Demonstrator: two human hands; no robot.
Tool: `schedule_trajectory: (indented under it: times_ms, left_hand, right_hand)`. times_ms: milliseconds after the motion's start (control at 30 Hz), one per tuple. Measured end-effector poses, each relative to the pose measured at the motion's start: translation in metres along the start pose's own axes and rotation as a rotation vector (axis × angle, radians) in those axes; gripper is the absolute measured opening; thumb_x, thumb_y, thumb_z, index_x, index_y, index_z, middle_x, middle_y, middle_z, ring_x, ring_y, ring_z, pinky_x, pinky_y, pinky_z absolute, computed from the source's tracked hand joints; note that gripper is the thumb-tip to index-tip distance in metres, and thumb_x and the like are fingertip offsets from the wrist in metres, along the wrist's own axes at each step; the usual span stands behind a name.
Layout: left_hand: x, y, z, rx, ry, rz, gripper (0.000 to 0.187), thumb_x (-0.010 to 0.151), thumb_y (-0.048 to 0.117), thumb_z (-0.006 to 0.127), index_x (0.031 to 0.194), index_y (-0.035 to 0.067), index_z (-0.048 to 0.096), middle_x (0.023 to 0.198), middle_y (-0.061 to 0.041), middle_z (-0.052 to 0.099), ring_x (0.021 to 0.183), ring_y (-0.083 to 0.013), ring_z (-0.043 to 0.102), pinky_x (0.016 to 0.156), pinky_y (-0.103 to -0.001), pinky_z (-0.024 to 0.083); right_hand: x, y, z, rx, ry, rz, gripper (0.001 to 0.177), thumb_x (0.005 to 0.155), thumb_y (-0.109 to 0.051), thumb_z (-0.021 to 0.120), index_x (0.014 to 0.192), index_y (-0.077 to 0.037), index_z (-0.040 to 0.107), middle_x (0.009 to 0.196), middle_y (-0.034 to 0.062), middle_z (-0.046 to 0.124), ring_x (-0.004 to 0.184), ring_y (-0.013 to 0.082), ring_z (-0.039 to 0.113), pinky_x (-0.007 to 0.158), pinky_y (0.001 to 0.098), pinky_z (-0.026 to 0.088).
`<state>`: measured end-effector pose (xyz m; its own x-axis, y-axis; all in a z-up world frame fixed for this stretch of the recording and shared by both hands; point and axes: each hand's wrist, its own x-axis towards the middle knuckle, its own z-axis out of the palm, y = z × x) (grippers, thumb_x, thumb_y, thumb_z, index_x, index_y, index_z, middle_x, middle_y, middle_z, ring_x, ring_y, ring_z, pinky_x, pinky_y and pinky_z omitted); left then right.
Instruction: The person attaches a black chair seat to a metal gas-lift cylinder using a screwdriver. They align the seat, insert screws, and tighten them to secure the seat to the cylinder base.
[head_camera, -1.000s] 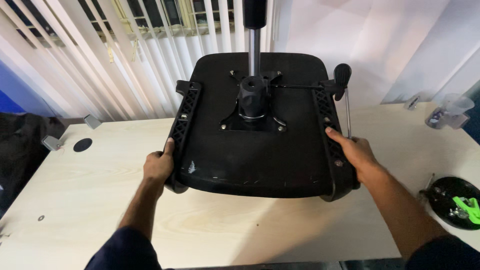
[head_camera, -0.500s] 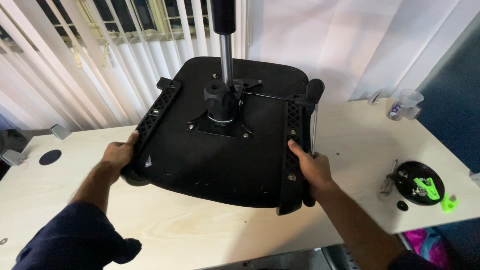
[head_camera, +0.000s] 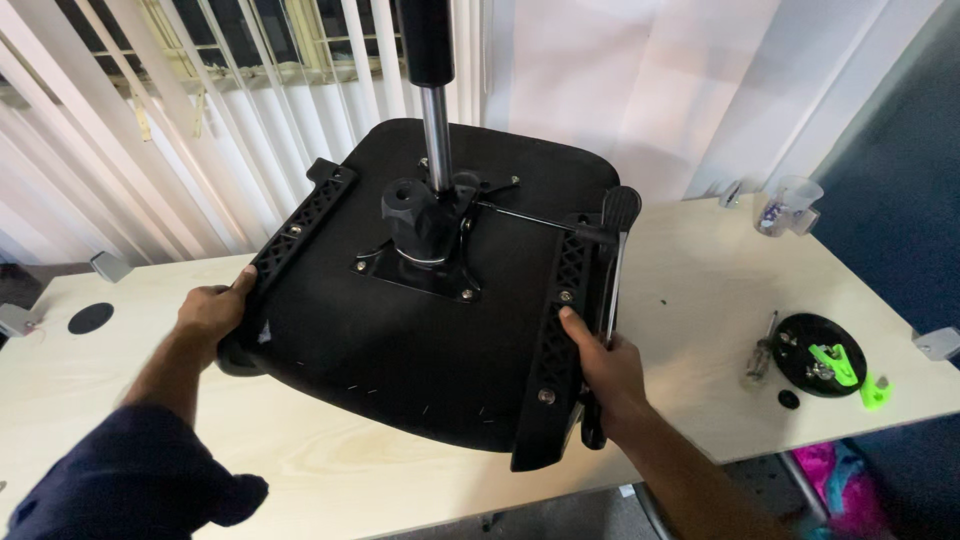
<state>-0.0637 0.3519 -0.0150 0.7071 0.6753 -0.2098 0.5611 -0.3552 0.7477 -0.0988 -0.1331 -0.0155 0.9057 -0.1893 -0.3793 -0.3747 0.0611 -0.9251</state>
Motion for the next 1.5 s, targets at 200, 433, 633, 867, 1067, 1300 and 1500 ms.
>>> schedule_trajectory:
  times_ms: [200, 433, 633, 867, 1067, 1300, 1500]
  left_hand:
    - [-0.043, -0.010, 0.029, -0.146, 0.448, -0.041, 0.087, 0.090, 0.062, 0.075, 0.129, -0.012, 0.054, 0.125, -0.033, 0.064, 0.116, -0.0425, 0.065, 0.102, -0.048, 0.051]
    - [-0.122, -0.012, 0.086, -0.792, 0.427, -0.337, 0.108, 0.081, 0.053, 0.085, 0.142, -0.007, 0.020, 0.138, -0.032, 0.046, 0.117, -0.0378, 0.062, 0.089, -0.046, 0.062]
    - [-0.161, -0.002, 0.118, -0.842, 0.231, -0.328, 0.109, 0.081, 0.043, 0.085, 0.146, -0.011, 0.016, 0.139, -0.034, 0.045, 0.123, -0.0394, 0.059, 0.097, -0.047, 0.058]
    - [-0.171, 0.015, 0.124, -0.926, 0.302, -0.357, 0.111, 0.078, 0.041, 0.084, 0.147, -0.016, 0.019, 0.140, -0.035, 0.049, 0.123, -0.0410, 0.064, 0.100, -0.046, 0.060]
    - [-0.218, 0.032, 0.142, -0.821, 0.297, -0.462, 0.111, 0.080, 0.046, 0.082, 0.151, -0.012, 0.018, 0.142, -0.035, 0.048, 0.123, -0.0447, 0.062, 0.095, -0.057, 0.058]
    - [-0.246, 0.033, 0.165, -0.799, 0.284, -0.463, 0.101, 0.081, 0.055, 0.076, 0.145, -0.012, 0.035, 0.134, -0.032, 0.058, 0.118, -0.0427, 0.065, 0.092, -0.057, 0.058]
    - [-0.230, 0.033, 0.171, -0.884, 0.440, -0.276, 0.080, 0.081, 0.049, 0.076, 0.137, -0.006, 0.056, 0.131, -0.024, 0.067, 0.118, -0.0358, 0.068, 0.094, -0.045, 0.057]
  right_hand:
    - [0.054, -0.009, -0.015, -0.197, 0.319, -0.231, 0.059, 0.099, -0.053, 0.062, 0.126, 0.000, 0.057, 0.110, 0.0191, 0.065, 0.095, 0.0259, 0.065, 0.077, 0.0432, 0.054]
    - [0.144, -0.058, -0.032, -0.086, 0.397, -0.468, 0.032, 0.105, -0.033, 0.057, 0.106, -0.002, 0.067, 0.080, 0.0058, 0.066, 0.056, 0.0153, 0.058, 0.043, 0.0328, 0.048]
    - [0.193, -0.097, -0.042, -0.167, 0.032, -0.611, 0.029, 0.104, -0.029, 0.048, 0.119, -0.014, 0.067, 0.086, 0.0004, 0.068, 0.058, 0.0105, 0.057, 0.044, 0.0298, 0.046]
    - [0.262, -0.124, -0.052, -0.335, -0.157, -0.569, 0.033, 0.102, -0.033, 0.063, 0.126, -0.013, 0.072, 0.076, 0.0007, 0.053, 0.059, 0.0136, 0.046, 0.045, 0.0327, 0.041]
    - [0.328, -0.149, -0.034, -0.844, -0.123, -1.066, 0.055, 0.093, -0.049, 0.082, 0.127, -0.006, 0.072, 0.089, 0.0104, 0.072, 0.074, 0.0134, 0.063, 0.065, 0.0266, 0.047]
    - [0.340, -0.163, -0.029, -0.720, -0.284, -0.340, 0.061, 0.083, -0.055, 0.080, 0.120, -0.008, 0.066, 0.092, 0.0086, 0.066, 0.070, 0.0202, 0.059, 0.056, 0.0386, 0.046]
    - [0.343, -0.152, -0.041, -0.516, -0.360, -0.294, 0.046, 0.080, -0.047, 0.086, 0.089, -0.008, 0.063, 0.076, 0.0004, 0.055, 0.059, 0.0134, 0.046, 0.048, 0.0323, 0.039]
